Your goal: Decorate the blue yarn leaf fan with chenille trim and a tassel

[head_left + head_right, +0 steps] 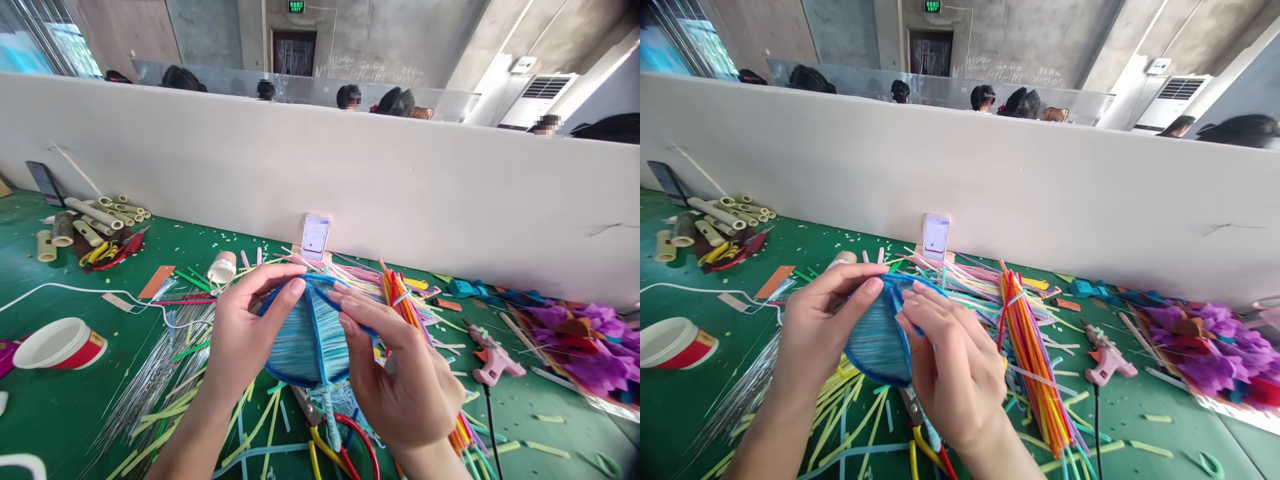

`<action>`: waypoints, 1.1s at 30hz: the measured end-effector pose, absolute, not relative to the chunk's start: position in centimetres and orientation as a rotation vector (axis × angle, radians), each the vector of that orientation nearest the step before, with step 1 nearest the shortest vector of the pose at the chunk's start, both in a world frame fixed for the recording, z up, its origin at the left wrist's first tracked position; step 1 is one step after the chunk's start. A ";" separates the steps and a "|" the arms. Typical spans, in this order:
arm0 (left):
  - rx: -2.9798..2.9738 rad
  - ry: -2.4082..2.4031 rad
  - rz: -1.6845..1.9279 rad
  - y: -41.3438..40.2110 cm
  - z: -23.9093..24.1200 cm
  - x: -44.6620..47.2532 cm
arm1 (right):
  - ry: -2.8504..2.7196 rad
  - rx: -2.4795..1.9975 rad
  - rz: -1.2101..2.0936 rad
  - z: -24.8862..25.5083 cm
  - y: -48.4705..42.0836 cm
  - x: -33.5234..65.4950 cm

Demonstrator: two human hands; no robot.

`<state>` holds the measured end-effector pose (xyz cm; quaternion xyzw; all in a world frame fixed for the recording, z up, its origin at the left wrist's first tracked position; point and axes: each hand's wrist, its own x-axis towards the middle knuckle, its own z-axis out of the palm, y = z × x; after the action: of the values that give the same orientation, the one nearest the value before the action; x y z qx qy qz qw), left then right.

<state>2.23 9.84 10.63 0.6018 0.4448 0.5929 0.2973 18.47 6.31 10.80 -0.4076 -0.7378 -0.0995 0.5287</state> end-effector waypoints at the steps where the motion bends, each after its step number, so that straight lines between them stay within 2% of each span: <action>1: 1.599 1.181 1.578 9.8 10.7 2.2 | -1.744 -0.981 -0.255 10.7 6.3 18.5; 10: 1.618 1.144 1.587 9.7 10.7 2.2 | -1.752 -0.933 -0.238 10.3 6.8 18.3; 17: 1.852 1.147 1.569 9.4 10.5 2.4 | -1.801 -0.858 -0.251 10.6 6.9 18.3; 33: 1.836 1.095 1.642 9.0 10.5 2.4 | -1.783 -0.793 -0.284 11.6 7.6 19.1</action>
<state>2.44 8.98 10.47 0.6643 0.3961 0.5941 0.2212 19.06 7.61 11.55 -0.3352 -0.7540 -0.1202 0.5520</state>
